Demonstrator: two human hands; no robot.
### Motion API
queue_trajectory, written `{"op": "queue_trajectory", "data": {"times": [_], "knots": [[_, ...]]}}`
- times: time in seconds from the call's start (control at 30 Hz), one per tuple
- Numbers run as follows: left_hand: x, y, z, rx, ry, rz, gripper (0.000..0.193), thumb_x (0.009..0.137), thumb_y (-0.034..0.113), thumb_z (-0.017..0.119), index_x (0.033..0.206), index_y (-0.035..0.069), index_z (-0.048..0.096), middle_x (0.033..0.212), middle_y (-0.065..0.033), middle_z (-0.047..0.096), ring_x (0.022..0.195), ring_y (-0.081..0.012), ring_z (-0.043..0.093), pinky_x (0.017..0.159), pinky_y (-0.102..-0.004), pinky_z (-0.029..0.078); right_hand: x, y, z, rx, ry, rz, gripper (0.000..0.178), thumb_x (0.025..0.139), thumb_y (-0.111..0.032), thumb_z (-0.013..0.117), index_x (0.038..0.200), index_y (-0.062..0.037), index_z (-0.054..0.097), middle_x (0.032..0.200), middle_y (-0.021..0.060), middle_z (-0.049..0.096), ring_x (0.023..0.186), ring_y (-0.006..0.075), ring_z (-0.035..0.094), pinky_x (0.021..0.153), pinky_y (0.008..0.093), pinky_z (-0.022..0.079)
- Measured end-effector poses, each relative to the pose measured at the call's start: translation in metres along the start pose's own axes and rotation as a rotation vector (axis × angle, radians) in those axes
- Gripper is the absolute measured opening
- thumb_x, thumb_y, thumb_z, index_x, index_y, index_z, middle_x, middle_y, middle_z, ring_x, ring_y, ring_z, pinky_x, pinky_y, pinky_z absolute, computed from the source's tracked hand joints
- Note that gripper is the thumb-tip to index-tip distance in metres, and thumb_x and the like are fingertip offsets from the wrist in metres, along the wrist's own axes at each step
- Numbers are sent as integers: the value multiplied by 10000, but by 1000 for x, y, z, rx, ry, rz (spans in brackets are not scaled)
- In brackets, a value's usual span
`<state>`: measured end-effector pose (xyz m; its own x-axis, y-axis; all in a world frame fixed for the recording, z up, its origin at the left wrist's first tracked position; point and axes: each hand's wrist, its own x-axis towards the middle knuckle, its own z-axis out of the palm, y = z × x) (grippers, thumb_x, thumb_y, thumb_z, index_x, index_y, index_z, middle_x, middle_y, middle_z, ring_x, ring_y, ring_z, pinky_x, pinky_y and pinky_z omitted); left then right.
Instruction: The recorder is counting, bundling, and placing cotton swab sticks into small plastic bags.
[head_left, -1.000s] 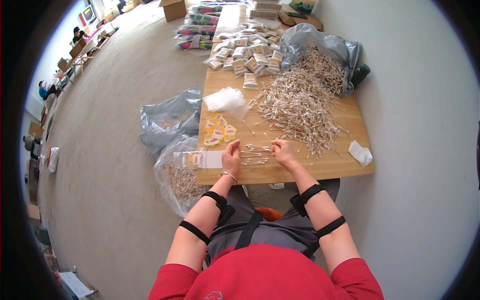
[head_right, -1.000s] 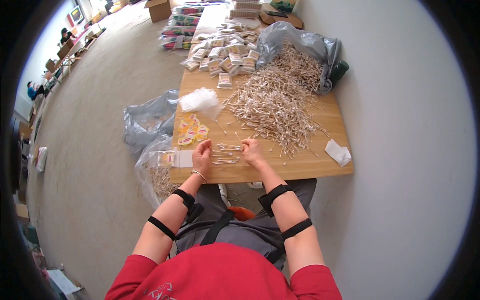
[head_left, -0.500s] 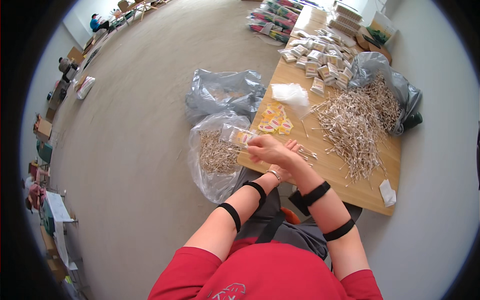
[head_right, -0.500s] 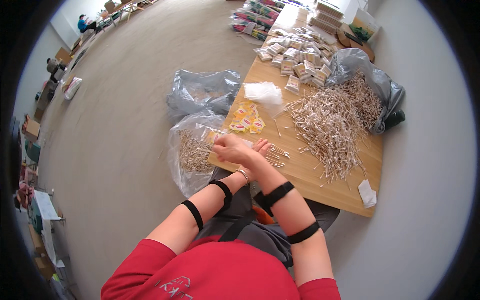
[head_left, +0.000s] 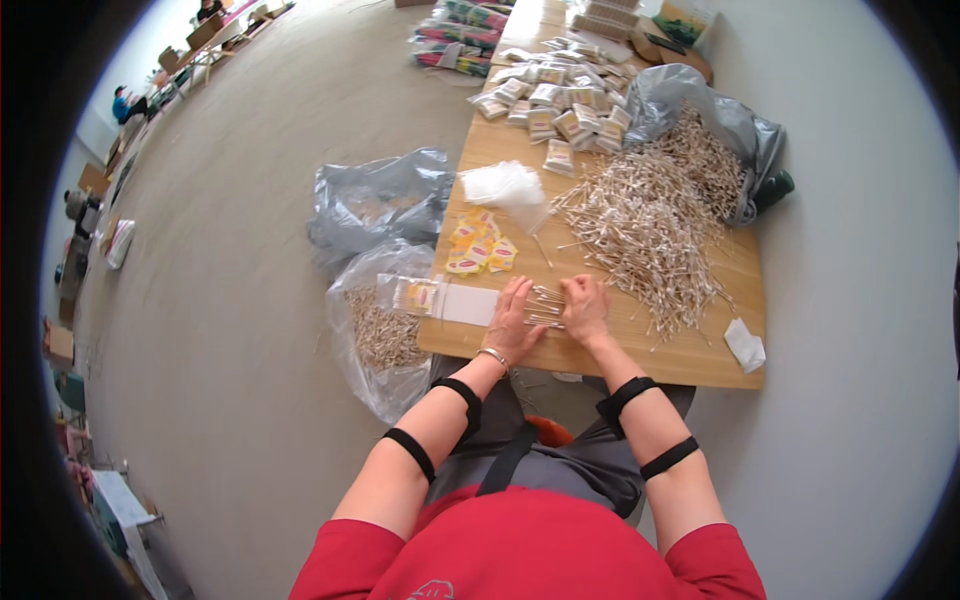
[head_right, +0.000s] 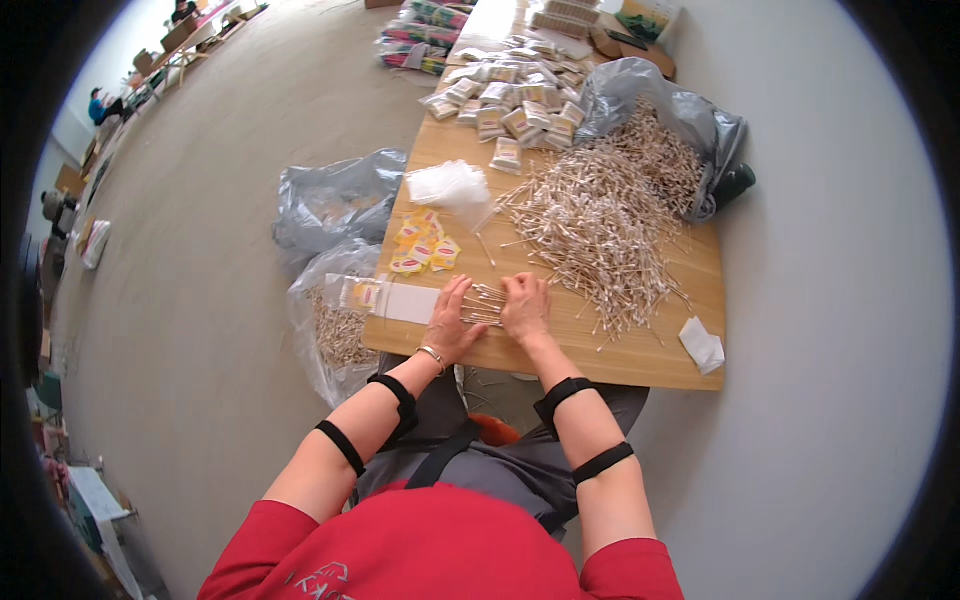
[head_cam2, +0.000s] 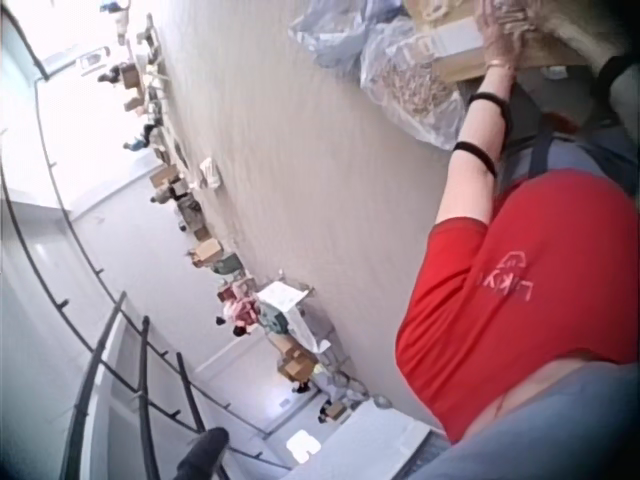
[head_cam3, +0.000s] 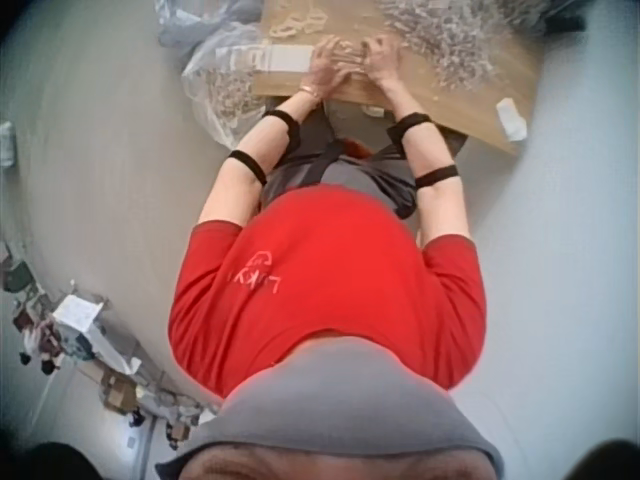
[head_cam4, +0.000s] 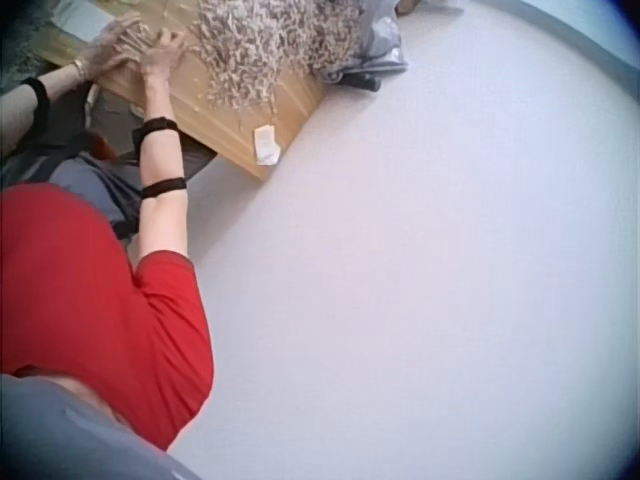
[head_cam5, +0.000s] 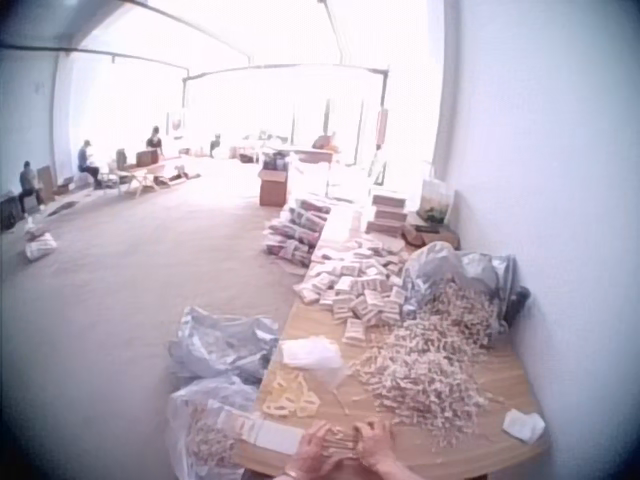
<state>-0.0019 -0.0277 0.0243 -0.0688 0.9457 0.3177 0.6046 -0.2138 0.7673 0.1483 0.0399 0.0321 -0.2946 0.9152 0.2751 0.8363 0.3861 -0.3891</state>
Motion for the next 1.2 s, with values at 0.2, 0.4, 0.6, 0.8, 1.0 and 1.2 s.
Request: {"op": "queue_trajectory", "data": {"times": [0.2, 0.4, 0.6, 0.8, 1.0, 1.2], "knots": [[-1, 4, 3, 184, -37, 50, 714, 695, 167, 733, 1303, 53, 376, 1337, -151, 404, 1288, -320, 333, 1109, -420, 221, 4, -17, -4, 163, -120, 11, 238, 757, -119, 600, 985, -159, 657, 980, 61, 551, 962, 249, 513, 858, 399, 383], [-3, 1, 5, 150, -71, 73, 728, 688, 172, 742, 1304, 42, 377, 1312, -160, 436, 1269, -320, 363, 1101, -429, 240, 53, -20, 8, 95, -34, 120, 205, 789, -173, 620, 987, -150, 670, 982, 63, 555, 964, 248, 518, 859, 400, 416], [0, 5, 6, 24, 11, 37, 828, 639, 167, 786, 1327, 41, 344, 1336, -180, 404, 1263, -339, 363, 1071, -417, 291, 46, 5, 14, 220, -66, 57, 124, 799, -157, 608, 877, -140, 703, 912, 57, 575, 924, 251, 529, 813, 364, 451], [0, 4, -1, 47, -33, -4, 881, 628, 178, 801, 1348, 35, 314, 1351, -193, 384, 1256, -356, 364, 1058, -402, 308, -1, 3, -6, 255, -60, -47, 112, 779, -113, 606, 810, -142, 709, 870, 34, 577, 883, 245, 523, 802, 364, 439], [9, 1, -2, -121, -15, -57, 729, 733, 97, 710, 1345, 0, 327, 1366, -193, 382, 1280, -319, 357, 1066, -354, 289, -30, 7, -9, 460, 214, 120, 213, 803, -33, 529, 975, -74, 648, 1060, 98, 555, 1030, 276, 501, 908, 363, 401], [11, -7, 13, -470, 59, -225, 450, 915, 55, 428, 1345, -47, 337, 1385, -169, 385, 1298, -241, 344, 1068, -311, 262, -38, -12, 7, 835, 297, 380, 415, 863, -72, 432, 1270, 8, 437, 1361, 178, 373, 1277, 315, 345, 1077, 374, 253]]}}
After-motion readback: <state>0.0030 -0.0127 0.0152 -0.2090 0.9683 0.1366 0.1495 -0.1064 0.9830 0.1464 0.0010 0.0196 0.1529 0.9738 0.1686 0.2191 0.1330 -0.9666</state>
